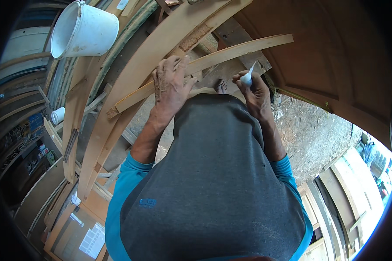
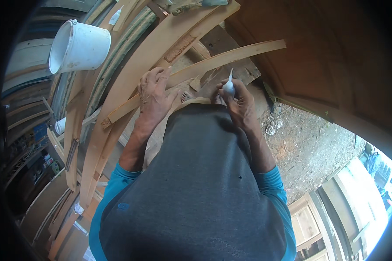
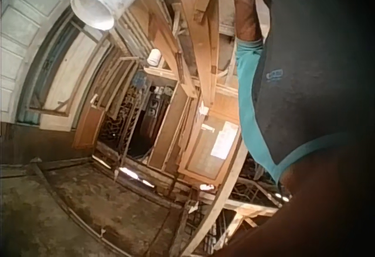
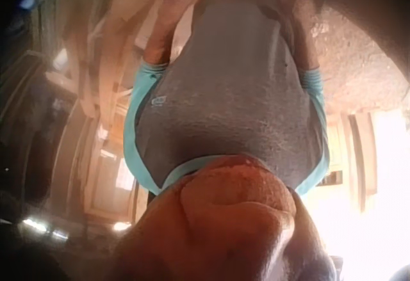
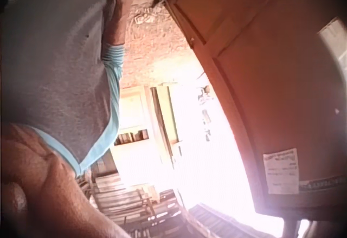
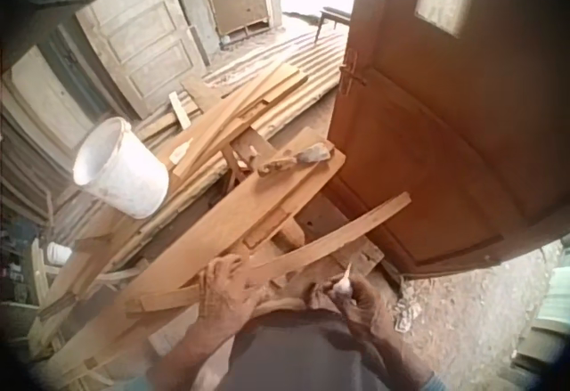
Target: The person applies wood filler to gaps in curved wooden components using a putty knife and a bottle of adhesive, smoothing the mixture into the joints by hand and with the tool.
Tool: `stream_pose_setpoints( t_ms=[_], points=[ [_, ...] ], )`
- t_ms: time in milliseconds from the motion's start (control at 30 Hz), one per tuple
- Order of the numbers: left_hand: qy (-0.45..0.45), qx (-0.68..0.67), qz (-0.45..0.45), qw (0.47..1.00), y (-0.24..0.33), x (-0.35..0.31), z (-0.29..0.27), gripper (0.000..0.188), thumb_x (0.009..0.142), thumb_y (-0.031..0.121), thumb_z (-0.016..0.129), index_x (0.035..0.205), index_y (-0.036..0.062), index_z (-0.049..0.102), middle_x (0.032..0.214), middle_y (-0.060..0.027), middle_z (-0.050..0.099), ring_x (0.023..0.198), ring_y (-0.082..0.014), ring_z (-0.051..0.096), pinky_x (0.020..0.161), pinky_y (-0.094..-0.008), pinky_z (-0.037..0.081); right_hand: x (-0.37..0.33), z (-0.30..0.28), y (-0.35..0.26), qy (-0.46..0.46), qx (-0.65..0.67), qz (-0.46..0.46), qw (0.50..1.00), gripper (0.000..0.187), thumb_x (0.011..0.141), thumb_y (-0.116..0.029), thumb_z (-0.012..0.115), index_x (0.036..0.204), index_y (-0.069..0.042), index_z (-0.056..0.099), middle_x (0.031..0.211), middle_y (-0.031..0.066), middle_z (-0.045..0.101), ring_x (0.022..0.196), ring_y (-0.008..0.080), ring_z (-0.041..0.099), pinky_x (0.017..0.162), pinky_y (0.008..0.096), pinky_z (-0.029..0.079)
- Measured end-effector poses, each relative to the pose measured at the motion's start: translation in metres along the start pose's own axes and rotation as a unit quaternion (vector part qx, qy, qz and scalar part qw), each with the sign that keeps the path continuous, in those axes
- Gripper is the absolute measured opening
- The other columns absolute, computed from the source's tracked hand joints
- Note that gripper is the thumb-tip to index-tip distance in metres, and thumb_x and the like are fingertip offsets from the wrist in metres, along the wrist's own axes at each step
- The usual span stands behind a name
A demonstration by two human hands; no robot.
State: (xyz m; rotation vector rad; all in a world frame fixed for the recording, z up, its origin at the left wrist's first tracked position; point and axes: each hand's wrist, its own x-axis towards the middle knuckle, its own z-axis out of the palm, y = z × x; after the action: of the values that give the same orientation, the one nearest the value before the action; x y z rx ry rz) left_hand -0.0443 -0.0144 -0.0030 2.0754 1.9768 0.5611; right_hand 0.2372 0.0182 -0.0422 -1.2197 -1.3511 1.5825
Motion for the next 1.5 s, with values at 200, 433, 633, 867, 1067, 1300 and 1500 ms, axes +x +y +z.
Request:
stream_pose_setpoints(
  t_ms=[200, 433, 633, 867, 1067, 1300, 1500],
  points=[
    [-0.061, 0.083, 0.019, 0.994, -0.032, -0.012, -0.009, 0.061, 0.082, 0.019, 0.090, 0.138, 0.0091, 0.067, 0.133, -0.0123, 0.057, 0.127, -0.0362, 0.052, 0.105, -0.0527, 0.042, 0.013, 0.004, 0.018, 0.076, 0.054, 0.013, 0.996, 0.030, 0.108, -0.022, 0.074, 0.129, -0.002, 0.065, 0.119, 0.0083, 0.076, 0.111, 0.0179, 0.074, 0.096, 0.0334, 0.059],
    [-0.010, 0.060, 0.040, 0.997, -0.036, -0.011, -0.001, 0.046, 0.081, 0.016, 0.088, 0.121, 0.0088, 0.068, 0.118, -0.0129, 0.063, 0.112, -0.0360, 0.061, 0.094, -0.0499, 0.049, 0.019, 0.017, 0.028, 0.129, 0.056, 0.023, 0.990, 0.030, 0.108, -0.024, 0.073, 0.126, -0.002, 0.065, 0.116, 0.0103, 0.076, 0.106, 0.0197, 0.077, 0.088, 0.0341, 0.062],
    [-0.076, -0.069, -0.028, 0.994, -0.026, -0.020, -0.011, 0.043, 0.087, 0.019, 0.084, 0.123, 0.0034, 0.068, 0.110, -0.0204, 0.067, 0.099, -0.0404, 0.070, 0.089, -0.0490, 0.056, 0.012, 0.023, 0.025, 0.152, 0.060, -0.007, 0.987, 0.021, 0.111, -0.019, 0.068, 0.124, -0.002, 0.065, 0.118, 0.0105, 0.075, 0.106, 0.0201, 0.076, 0.090, 0.0346, 0.062],
    [-0.133, -0.229, -0.087, 0.960, -0.028, -0.036, 0.001, 0.044, 0.101, 0.028, 0.076, 0.132, -0.0026, 0.070, 0.123, -0.0238, 0.073, 0.111, -0.0395, 0.072, 0.098, -0.0451, 0.056, 0.019, 0.020, 0.039, 0.176, 0.079, 0.018, 0.981, 0.019, 0.110, -0.020, 0.067, 0.111, -0.001, 0.066, 0.096, 0.0071, 0.071, 0.087, 0.0152, 0.071, 0.079, 0.0316, 0.059],
    [-0.147, -0.258, -0.049, 0.954, -0.020, -0.034, 0.009, 0.040, 0.107, 0.029, 0.069, 0.131, -0.0027, 0.070, 0.113, -0.0235, 0.073, 0.105, -0.0403, 0.071, 0.092, -0.0461, 0.055, 0.047, 0.055, 0.023, 0.169, 0.183, 0.072, 0.966, 0.043, 0.107, -0.041, 0.074, 0.126, -0.002, 0.071, 0.114, 0.0093, 0.078, 0.099, 0.0178, 0.073, 0.078, 0.0330, 0.058],
    [-0.158, -0.233, -0.051, 0.958, -0.035, -0.031, 0.008, 0.039, 0.104, 0.025, 0.073, 0.132, -0.0022, 0.072, 0.118, -0.0227, 0.075, 0.106, -0.0391, 0.073, 0.095, -0.0434, 0.058, 0.073, 0.068, 0.025, 0.147, 0.229, 0.087, 0.958, 0.030, 0.106, -0.033, 0.076, 0.120, -0.007, 0.073, 0.118, 0.0092, 0.079, 0.101, 0.0152, 0.072, 0.082, 0.0315, 0.058],
    [-0.010, -0.038, 0.031, 0.999, -0.039, -0.035, -0.012, 0.069, 0.085, 0.024, 0.089, 0.148, 0.0087, 0.066, 0.154, -0.0184, 0.058, 0.140, -0.0405, 0.055, 0.117, -0.0486, 0.044, 0.088, 0.082, 0.036, 0.167, 0.223, 0.067, 0.958, 0.030, 0.103, -0.032, 0.081, 0.110, -0.005, 0.071, 0.099, 0.0018, 0.073, 0.092, 0.0140, 0.071, 0.086, 0.0339, 0.063]
  ],
)
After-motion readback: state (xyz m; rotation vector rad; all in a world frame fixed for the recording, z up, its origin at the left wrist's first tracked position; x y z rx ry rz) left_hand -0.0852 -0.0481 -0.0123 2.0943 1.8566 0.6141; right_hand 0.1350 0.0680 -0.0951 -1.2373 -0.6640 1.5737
